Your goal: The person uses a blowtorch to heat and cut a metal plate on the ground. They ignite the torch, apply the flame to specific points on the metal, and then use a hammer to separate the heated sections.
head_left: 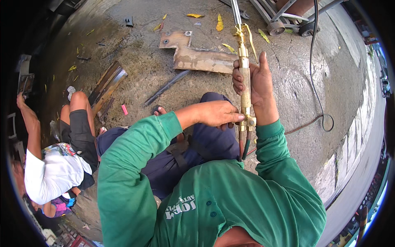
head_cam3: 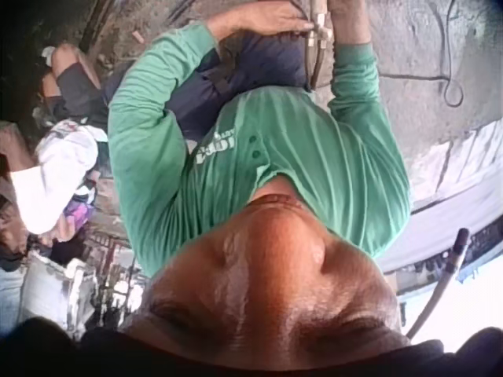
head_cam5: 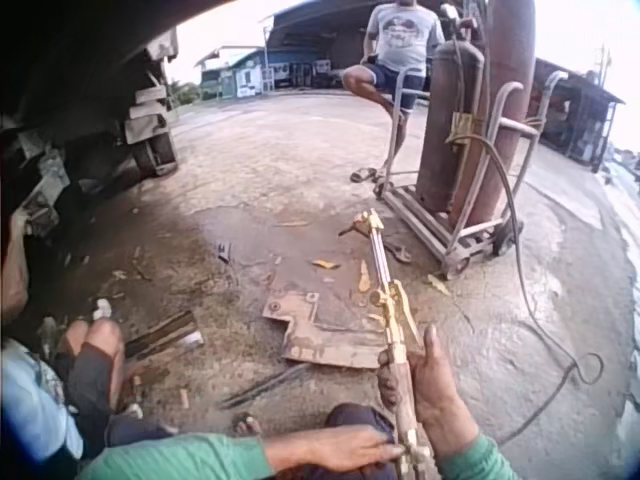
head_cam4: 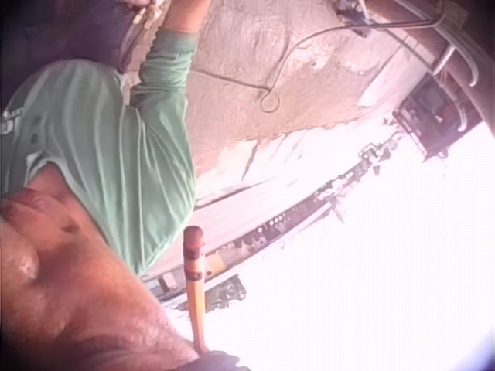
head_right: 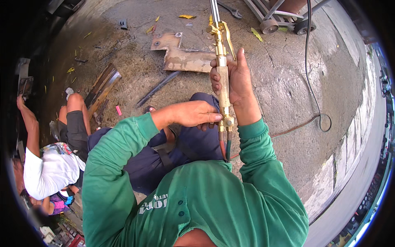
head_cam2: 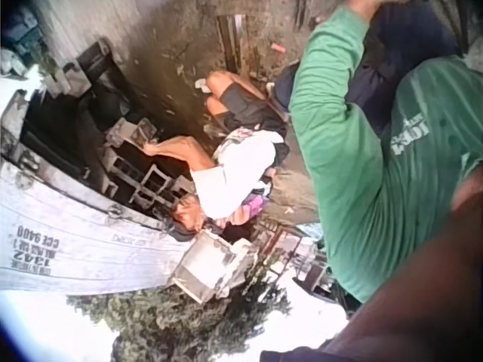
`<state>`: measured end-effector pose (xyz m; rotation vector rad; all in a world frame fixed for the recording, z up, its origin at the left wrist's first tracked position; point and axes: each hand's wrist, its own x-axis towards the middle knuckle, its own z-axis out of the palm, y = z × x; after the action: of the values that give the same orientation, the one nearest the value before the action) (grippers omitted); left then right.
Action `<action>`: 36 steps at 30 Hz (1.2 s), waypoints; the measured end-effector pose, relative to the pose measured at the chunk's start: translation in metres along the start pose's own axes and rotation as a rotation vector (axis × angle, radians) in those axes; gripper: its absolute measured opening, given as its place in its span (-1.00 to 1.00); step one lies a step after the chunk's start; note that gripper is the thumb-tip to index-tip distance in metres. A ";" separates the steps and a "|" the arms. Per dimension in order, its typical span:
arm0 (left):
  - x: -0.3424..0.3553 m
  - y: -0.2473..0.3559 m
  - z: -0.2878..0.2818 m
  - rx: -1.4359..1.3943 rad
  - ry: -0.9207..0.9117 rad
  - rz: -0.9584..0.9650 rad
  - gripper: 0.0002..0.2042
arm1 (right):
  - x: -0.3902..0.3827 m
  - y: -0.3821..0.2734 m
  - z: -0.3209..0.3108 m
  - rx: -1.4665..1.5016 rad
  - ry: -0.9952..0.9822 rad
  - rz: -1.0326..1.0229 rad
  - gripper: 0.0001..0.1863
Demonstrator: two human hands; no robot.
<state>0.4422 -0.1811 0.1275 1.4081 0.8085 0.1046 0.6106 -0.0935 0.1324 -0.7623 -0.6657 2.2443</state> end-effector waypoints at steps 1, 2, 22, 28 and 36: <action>-0.003 0.001 0.016 -0.128 0.139 0.063 -0.51 | -0.002 -0.001 -0.004 0.034 -0.024 0.004 -0.03; -0.005 0.008 0.024 0.052 0.240 0.101 -0.62 | -0.004 -0.003 -0.010 0.091 -0.095 0.004 -0.04; -0.197 -0.129 0.246 0.625 1.238 -0.563 -0.22 | -0.037 0.054 -0.033 -0.296 0.083 -0.016 -0.23; -0.215 -0.178 0.278 -0.038 1.336 -0.234 -0.17 | -0.057 0.075 -0.027 -0.320 0.161 -0.007 -0.27; -0.217 -0.207 0.251 0.257 1.466 -0.342 -0.20 | -0.072 0.106 -0.023 -0.342 0.174 -0.013 -0.36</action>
<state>0.3416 -0.5441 0.0234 1.2571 2.3033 0.8509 0.6244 -0.2089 0.0730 -1.1016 -0.9780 2.0462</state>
